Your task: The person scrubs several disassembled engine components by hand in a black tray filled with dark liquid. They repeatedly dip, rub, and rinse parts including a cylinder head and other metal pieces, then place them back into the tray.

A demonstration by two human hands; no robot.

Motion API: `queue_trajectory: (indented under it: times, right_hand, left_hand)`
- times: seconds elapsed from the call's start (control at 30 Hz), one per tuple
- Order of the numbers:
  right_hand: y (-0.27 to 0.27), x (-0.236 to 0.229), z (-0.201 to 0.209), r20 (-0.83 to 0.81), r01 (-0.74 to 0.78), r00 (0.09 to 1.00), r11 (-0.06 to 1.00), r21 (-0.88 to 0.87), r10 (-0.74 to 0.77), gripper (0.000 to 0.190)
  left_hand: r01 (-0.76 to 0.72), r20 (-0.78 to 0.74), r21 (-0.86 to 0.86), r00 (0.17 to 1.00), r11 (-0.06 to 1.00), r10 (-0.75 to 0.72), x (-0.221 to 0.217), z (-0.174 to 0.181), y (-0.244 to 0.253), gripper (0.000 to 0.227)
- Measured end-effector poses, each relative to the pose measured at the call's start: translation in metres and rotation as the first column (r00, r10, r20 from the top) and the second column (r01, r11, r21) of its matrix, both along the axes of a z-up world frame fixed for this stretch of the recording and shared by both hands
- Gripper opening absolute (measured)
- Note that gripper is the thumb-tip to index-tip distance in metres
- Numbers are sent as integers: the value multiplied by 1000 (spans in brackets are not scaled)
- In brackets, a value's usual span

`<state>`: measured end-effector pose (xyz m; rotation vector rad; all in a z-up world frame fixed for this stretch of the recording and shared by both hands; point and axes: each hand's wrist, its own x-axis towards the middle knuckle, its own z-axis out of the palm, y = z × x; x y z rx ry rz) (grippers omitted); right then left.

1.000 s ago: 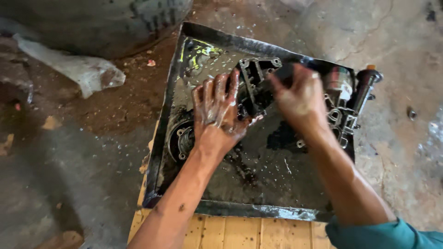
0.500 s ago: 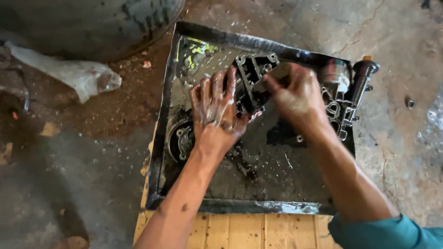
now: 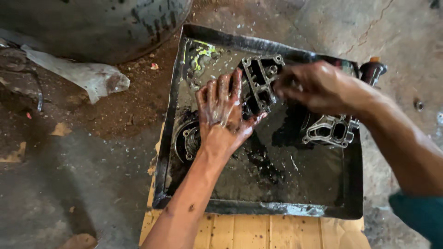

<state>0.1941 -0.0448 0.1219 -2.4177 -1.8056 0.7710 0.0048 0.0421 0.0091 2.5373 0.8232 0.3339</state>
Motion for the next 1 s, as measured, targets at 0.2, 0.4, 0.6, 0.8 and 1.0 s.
queue_trajectory:
  times: [0.2,0.4,0.6,0.8,1.0]
  right_hand:
    - [-30,10,3,-162,582,808,809,78,-566,26]
    - [-34,-7,-37,-128,621,783,751,223,-609,27]
    - [-40,-12,-50,-68,521,838,758,393,-541,37]
    - [-39,-9,-56,-40,519,838,774,363,-544,27]
    - [-34,-29,-33,-231,631,775,737,242,-588,18]
  left_hand:
    - [-1,-116,-141,993,990,-16,13,4,1,117]
    - [-61,-44,-166,998,984,55,7,-1,0,121]
    - [-106,135,-47,985,993,112,9,-18,-6,116]
    - [-123,210,2,970,992,120,8,-31,-9,115]
    - [-86,122,-88,988,992,96,11,-28,-5,115]
